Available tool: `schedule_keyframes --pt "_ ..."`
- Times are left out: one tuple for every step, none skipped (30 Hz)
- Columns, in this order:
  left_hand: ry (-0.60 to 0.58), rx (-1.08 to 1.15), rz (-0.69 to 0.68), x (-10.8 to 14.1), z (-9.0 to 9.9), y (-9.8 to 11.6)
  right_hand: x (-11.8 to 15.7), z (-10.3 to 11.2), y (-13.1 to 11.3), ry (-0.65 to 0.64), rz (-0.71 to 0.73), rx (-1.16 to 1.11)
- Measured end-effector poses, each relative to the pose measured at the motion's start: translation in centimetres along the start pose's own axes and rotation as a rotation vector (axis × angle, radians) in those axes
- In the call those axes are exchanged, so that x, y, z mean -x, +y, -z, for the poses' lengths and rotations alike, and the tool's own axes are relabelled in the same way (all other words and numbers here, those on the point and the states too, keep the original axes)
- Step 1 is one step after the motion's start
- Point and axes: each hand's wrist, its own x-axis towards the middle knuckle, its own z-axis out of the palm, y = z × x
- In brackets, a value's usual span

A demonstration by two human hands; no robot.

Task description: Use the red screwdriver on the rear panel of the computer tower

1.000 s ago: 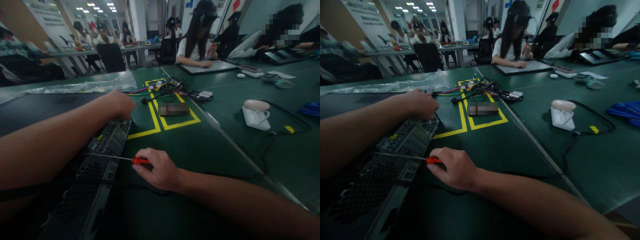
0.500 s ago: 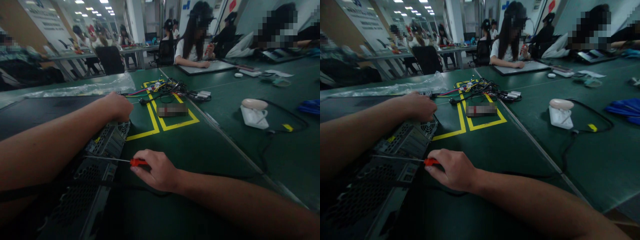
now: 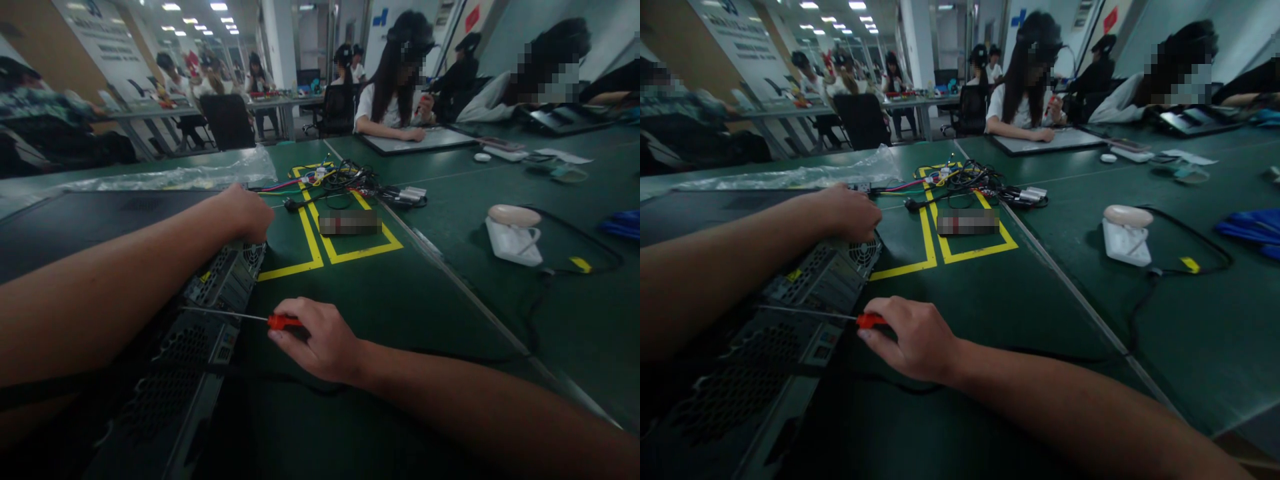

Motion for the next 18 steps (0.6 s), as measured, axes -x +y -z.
schedule_keyframes --pt "0.003 -0.005 -0.012 0.1 0.05 0.01 -0.01 0.03 -0.03 -0.004 -0.004 0.005" --pt "0.007 -0.013 -0.024 0.19 0.08 0.01 -0.02 0.07 -0.06 -0.007 -0.007 0.01" --pt "0.01 -0.023 -0.034 0.25 0.08 0.0 -0.04 0.12 -0.09 -0.008 -0.009 0.017" --pt "0.005 -0.032 -0.038 0.28 0.06 -0.03 -0.07 0.16 -0.11 -0.009 -0.011 0.023" --pt "0.008 -0.038 -0.043 0.27 0.02 -0.06 -0.1 0.2 -0.14 -0.009 -0.012 0.03" --pt "0.014 -0.042 -0.043 0.23 -0.04 -0.09 -0.14 0.22 -0.16 -0.012 -0.015 0.037" --pt "0.022 -0.044 -0.041 0.17 -0.1 -0.13 -0.16 0.23 -0.17 -0.018 -0.019 0.043" --pt "0.031 -0.044 -0.041 0.08 -0.17 -0.16 -0.17 0.22 -0.18 -0.024 -0.022 0.049" --pt "0.036 -0.043 -0.041 0.0 -0.22 -0.18 -0.16 0.19 -0.17 -0.027 -0.023 0.049" --pt "0.04 -0.042 -0.042 -0.08 -0.27 -0.21 -0.13 0.15 -0.16 -0.025 -0.022 0.044" --pt "0.038 -0.039 -0.04 -0.15 -0.3 -0.23 -0.08 0.08 -0.14 -0.016 -0.018 0.033" --pt "0.031 -0.035 -0.037 -0.19 -0.32 -0.24 -0.01 0.01 -0.11 0.001 -0.014 0.02" --pt "0.031 -0.027 -0.038 -0.22 -0.34 -0.26 0.06 -0.07 -0.08 0.022 -0.01 0.008" --pt "0.031 -0.015 -0.035 -0.23 -0.36 -0.28 0.13 -0.13 -0.04 0.041 -0.006 0.003" --pt "0.034 0.001 -0.031 -0.23 -0.38 -0.29 0.18 -0.18 -0.01 0.051 -0.004 0.003" --pt "0.037 0.018 -0.027 -0.22 -0.41 -0.3 0.21 -0.21 0.02 0.053 -0.002 0.006" --pt "0.041 0.032 -0.024 -0.22 -0.43 -0.31 0.21 -0.22 0.05 0.044 -0.001 0.009" --pt "0.045 0.041 -0.023 -0.21 -0.45 -0.32 0.2 -0.21 0.07 0.03 -0.001 0.008"
